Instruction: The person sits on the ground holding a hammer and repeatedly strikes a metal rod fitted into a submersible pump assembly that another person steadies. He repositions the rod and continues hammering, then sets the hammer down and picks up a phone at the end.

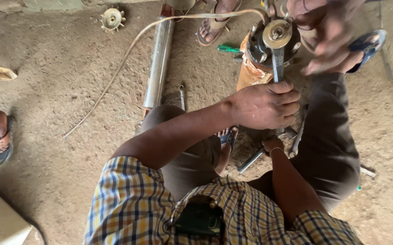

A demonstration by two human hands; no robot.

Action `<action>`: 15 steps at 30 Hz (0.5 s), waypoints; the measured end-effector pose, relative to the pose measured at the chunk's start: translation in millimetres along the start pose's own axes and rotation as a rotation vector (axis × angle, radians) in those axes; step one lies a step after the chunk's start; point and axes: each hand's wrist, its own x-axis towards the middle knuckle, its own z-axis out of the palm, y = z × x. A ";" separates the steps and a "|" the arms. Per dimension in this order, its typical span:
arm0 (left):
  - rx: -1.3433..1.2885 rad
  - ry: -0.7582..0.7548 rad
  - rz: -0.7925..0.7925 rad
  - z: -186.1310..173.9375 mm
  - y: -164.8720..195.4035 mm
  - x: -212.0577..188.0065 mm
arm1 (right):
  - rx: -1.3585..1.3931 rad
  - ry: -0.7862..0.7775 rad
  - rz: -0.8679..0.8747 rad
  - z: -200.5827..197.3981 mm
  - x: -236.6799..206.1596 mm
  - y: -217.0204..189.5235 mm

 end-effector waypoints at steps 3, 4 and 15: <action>0.001 0.046 0.000 14.5 1.5 -9.0 | 0.102 0.022 0.030 0.4 1.1 3.2; -0.001 -0.015 -0.003 22.7 3.3 -13.2 | 0.157 0.033 0.038 -0.4 3.4 4.7; -2.378 0.723 0.255 103.7 15.3 -10.6 | 1.191 -0.154 -0.467 -79.9 -81.1 35.9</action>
